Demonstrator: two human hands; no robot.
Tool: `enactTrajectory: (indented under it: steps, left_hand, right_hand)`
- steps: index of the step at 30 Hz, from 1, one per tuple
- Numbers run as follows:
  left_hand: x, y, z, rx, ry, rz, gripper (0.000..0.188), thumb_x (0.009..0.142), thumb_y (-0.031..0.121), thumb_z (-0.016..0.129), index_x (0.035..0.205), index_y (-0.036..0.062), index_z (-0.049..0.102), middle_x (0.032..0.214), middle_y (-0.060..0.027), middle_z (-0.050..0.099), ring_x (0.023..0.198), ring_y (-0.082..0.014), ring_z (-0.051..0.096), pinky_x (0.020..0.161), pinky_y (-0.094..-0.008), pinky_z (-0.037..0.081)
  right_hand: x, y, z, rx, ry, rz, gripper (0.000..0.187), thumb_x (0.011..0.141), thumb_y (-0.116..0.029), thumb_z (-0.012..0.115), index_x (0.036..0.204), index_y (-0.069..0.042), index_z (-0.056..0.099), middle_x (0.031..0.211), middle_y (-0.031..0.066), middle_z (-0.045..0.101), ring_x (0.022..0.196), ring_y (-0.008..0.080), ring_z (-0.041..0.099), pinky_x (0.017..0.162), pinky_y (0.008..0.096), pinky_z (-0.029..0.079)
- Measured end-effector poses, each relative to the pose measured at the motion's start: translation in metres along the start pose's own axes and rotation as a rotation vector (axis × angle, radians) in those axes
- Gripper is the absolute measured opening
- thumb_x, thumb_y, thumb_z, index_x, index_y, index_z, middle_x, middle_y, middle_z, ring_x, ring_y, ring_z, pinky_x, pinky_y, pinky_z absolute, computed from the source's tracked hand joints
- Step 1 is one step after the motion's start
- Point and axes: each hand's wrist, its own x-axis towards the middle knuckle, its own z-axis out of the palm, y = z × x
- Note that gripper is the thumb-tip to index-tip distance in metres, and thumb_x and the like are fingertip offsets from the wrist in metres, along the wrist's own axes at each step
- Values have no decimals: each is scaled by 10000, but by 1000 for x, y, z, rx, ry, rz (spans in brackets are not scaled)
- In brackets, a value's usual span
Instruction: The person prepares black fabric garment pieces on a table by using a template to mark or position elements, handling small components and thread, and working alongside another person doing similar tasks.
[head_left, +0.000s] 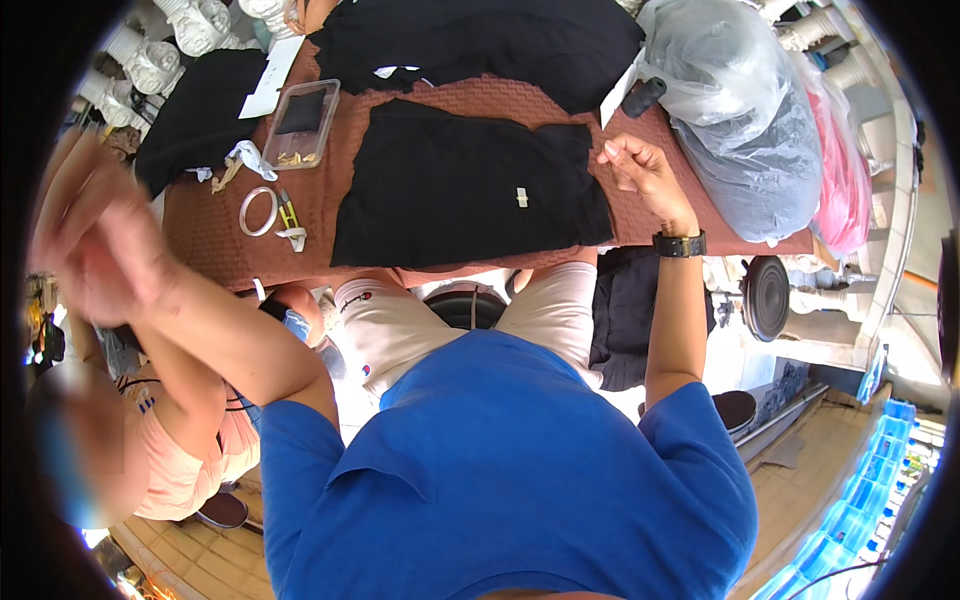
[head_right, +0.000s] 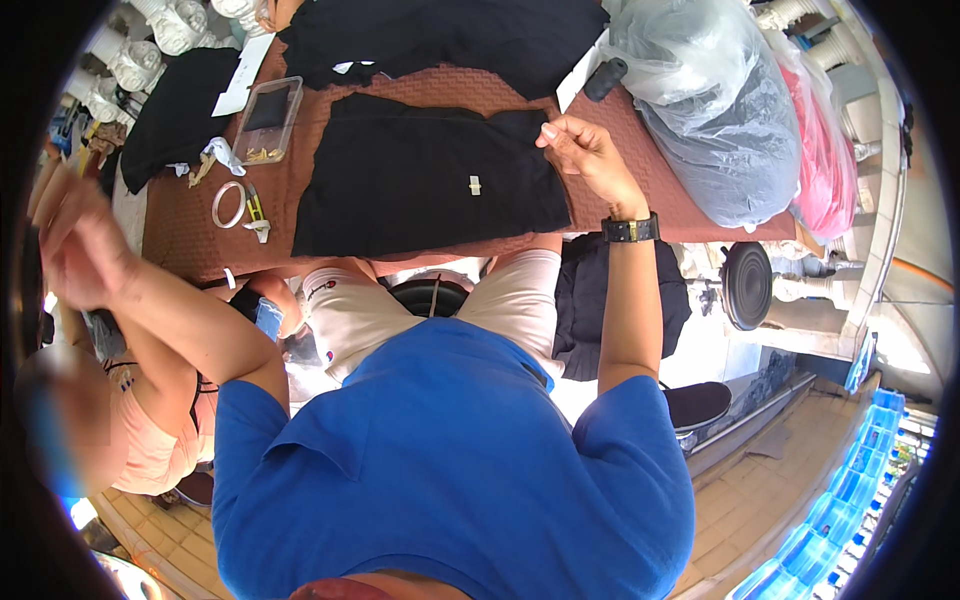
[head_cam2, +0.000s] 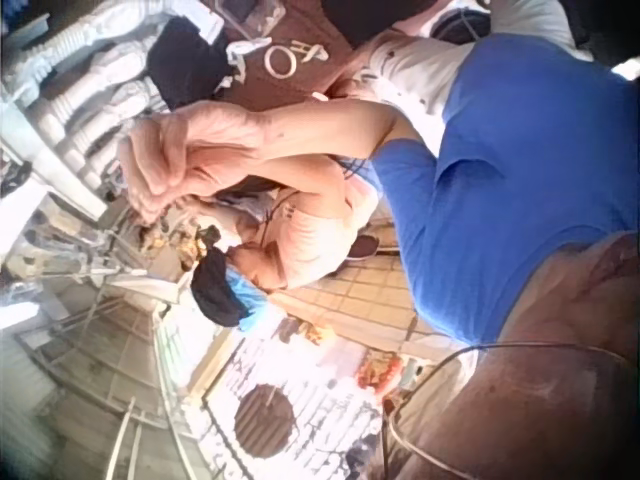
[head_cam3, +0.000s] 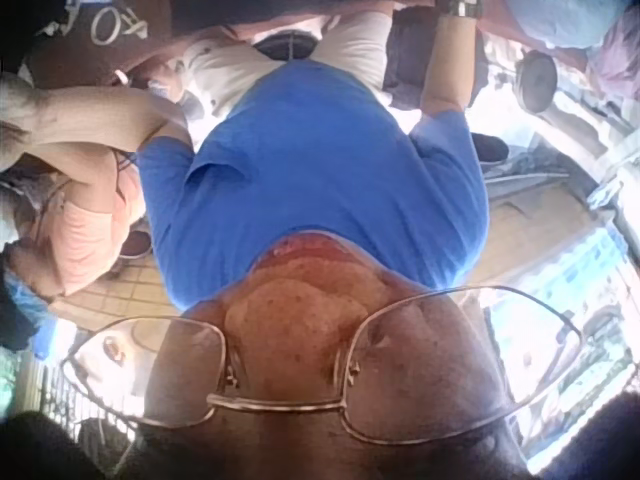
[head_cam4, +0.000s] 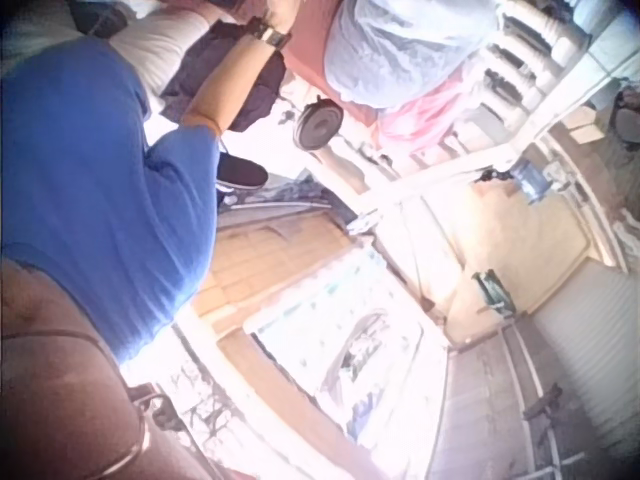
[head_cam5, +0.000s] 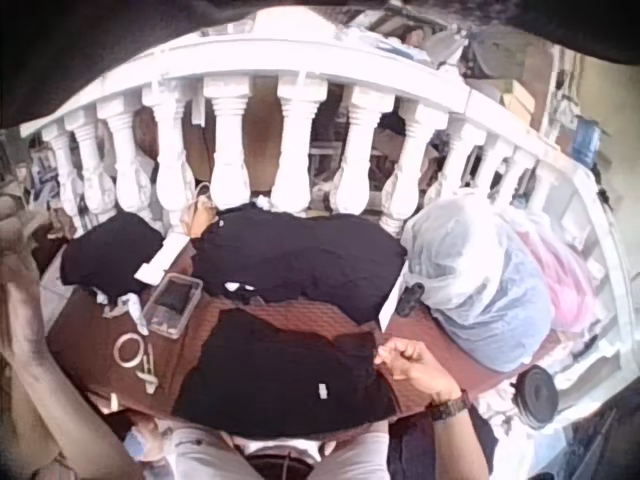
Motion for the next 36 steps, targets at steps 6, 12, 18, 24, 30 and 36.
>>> enactTrajectory:
  steps: [6,12,18,24,30,36]
  left_hand:
    - [-23,26,34,-38,-121,59,191,799,-170,652,834,16,628,963,-99,565,917,-202,531,724,-277,529]
    - [-35,23,40,-45,-94,82,185,791,-189,616,843,-13,596,919,-119,557,835,-207,588,687,-293,556]
    - [-71,-63,-21,493,396,-84,267,898,-30,570,1161,-73,557,1200,-164,558,1003,-196,601,779,-295,549]
    - [-118,-169,-83,941,428,-655,479,957,30,494,1432,-33,503,1378,-165,605,827,-129,667,726,-249,518]
    - [-127,-182,-87,964,349,-750,602,883,-74,463,1478,20,468,1457,-122,524,734,-106,629,673,-243,506]
    - [-127,-181,-87,960,324,-815,638,858,-86,443,1485,33,467,1472,-105,504,676,-71,601,625,-207,476]
  right_hand:
    - [-10,44,-9,-194,465,-100,197,1014,-214,657,922,-49,713,677,-77,504,585,26,372,541,206,277]
    - [-16,56,-1,452,698,-161,69,969,-93,690,941,-35,717,888,52,694,797,116,647,703,237,535]
    - [-9,48,33,443,553,-153,13,941,0,686,950,3,695,955,127,732,834,204,733,752,313,625]
    - [-1,10,108,72,184,-135,111,918,-75,746,1019,-32,752,881,53,718,766,101,667,671,234,548]
    - [0,2,129,142,6,74,226,912,-135,762,1107,-23,752,914,31,729,791,77,622,709,240,512]
    - [7,14,130,275,-98,240,269,898,-122,779,1130,4,730,979,45,719,776,74,593,717,223,508]
